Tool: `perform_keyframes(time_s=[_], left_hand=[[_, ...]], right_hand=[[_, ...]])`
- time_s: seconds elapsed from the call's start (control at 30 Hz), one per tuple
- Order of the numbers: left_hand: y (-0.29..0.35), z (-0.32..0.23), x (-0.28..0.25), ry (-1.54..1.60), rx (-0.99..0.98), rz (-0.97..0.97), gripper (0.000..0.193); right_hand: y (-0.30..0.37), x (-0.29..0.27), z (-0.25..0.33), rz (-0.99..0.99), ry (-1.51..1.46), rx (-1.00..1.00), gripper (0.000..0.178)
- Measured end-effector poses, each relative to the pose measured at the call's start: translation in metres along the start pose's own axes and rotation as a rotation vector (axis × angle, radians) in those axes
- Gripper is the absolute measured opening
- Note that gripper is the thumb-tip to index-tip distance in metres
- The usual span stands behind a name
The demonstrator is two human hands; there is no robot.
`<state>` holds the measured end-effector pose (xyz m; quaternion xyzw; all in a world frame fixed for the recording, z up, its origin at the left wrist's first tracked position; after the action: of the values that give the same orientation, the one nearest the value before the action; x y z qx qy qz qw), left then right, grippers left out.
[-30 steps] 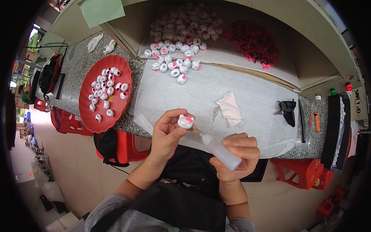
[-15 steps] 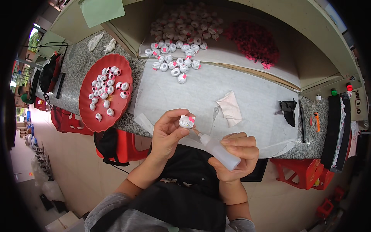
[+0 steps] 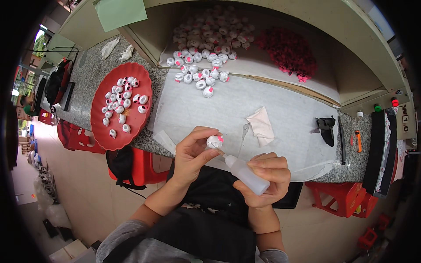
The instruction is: Applying glue to small white plastic bases and attaching pink decorative tops to them on a factory workbench.
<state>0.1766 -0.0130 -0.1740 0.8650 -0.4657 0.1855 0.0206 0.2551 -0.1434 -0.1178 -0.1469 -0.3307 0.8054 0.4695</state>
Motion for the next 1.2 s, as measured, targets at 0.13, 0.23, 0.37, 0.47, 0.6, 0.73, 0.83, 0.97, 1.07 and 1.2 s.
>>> perform_keyframes(time_s=[0.13,0.23,0.37,0.47,0.6,0.73,0.83,0.97,1.07,1.2], left_hand=[[0.0,-0.001,-0.001,-0.003,-0.001,-0.012,0.034],[0.0,-0.001,-0.002,0.009,-0.002,-0.012,0.033],[-0.002,-0.001,0.0,0.031,-0.004,-0.002,0.034],[-0.001,-0.002,-0.004,0.102,-0.023,-0.061,0.035],[-0.007,-0.009,-0.026,0.144,0.016,-0.199,0.036],[-0.01,-0.02,-0.04,0.161,0.082,-0.243,0.036],[-0.01,-0.02,-0.038,0.166,0.062,-0.251,0.036],[-0.003,-0.021,-0.034,0.128,0.027,-0.249,0.035],[-0.006,-0.012,-0.032,0.106,-0.014,-0.221,0.036],[-0.002,-0.012,-0.036,0.099,-0.025,-0.226,0.036]], right_hand=[[0.0,0.0,0.0,0.024,-0.01,0.003,0.041],[-0.002,0.0,0.0,0.008,-0.01,-0.011,0.04],[-0.001,-0.004,-0.002,-0.014,-0.009,-0.01,0.039],[-0.003,-0.006,-0.006,0.014,-0.064,0.041,0.037],[-0.019,-0.027,-0.031,0.009,-0.083,0.177,0.034],[-0.059,-0.024,-0.076,0.183,-0.037,0.494,0.026],[-0.096,-0.014,-0.109,0.258,-0.054,0.582,0.023],[-0.147,-0.001,-0.162,0.348,0.59,0.028,0.018],[-0.165,0.007,-0.191,0.468,0.786,-0.161,0.017],[-0.173,0.03,-0.211,0.611,1.078,-0.112,0.015]])
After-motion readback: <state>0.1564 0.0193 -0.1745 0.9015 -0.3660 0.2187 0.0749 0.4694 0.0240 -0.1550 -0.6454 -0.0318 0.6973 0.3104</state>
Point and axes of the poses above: each hand's wrist, its own y-axis away from the middle knuckle, its own x-axis out of the palm, z = x × y, the point moved 6 cm from there along -y, towards the middle knuckle, and after that the axes turned 3 degrees about -x, right-handed, at the moved point
